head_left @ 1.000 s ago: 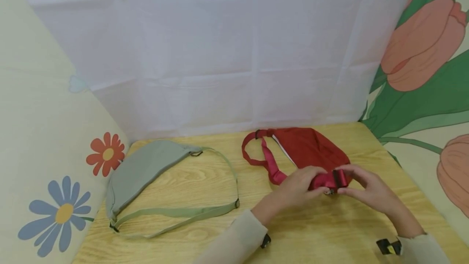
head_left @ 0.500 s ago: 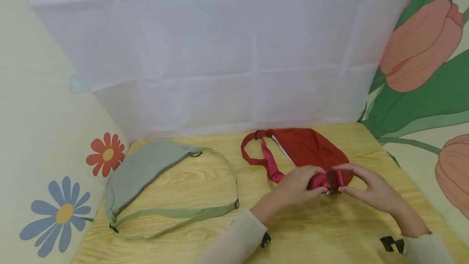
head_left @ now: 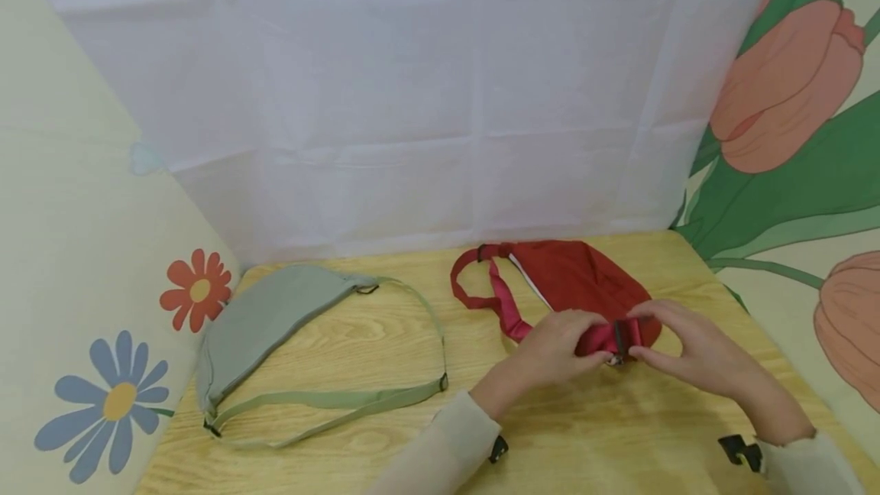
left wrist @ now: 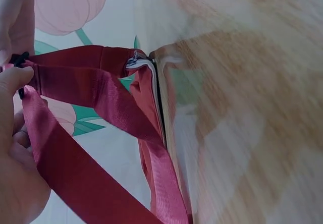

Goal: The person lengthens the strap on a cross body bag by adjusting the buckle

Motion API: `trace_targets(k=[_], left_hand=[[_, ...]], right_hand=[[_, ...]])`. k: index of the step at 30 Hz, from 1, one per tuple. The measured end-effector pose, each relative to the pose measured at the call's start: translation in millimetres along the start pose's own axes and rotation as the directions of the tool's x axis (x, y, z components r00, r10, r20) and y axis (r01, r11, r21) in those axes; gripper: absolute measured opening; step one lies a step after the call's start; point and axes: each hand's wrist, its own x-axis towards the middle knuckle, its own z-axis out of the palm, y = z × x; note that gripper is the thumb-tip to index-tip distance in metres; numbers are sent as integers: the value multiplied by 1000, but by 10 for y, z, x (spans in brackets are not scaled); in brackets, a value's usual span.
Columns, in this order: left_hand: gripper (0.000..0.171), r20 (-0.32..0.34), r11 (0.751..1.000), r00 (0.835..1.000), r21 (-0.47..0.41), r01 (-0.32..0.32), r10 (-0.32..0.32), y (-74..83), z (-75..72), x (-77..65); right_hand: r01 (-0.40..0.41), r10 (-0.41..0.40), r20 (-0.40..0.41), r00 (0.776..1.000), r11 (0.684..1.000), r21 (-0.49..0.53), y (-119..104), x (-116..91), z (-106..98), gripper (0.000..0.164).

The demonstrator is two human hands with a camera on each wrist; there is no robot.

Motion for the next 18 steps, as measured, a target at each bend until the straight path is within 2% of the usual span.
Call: trace_targets(k=[5, 10, 18], left_hand=[[59, 21, 997, 998, -53, 56, -55, 25, 48, 27], [59, -29, 984, 994, -142, 103, -108, 50, 113, 40], [50, -128, 979, 987, -188, 76, -101, 5, 149, 22]], right_hand=[[-5, 5, -35, 999, 1000, -2, 15, 3, 41, 50], [-36, 37, -56, 998, 999, 24, 36, -15, 76, 51], [-74, 82, -77, 994, 992, 104, 44, -54, 81, 49]])
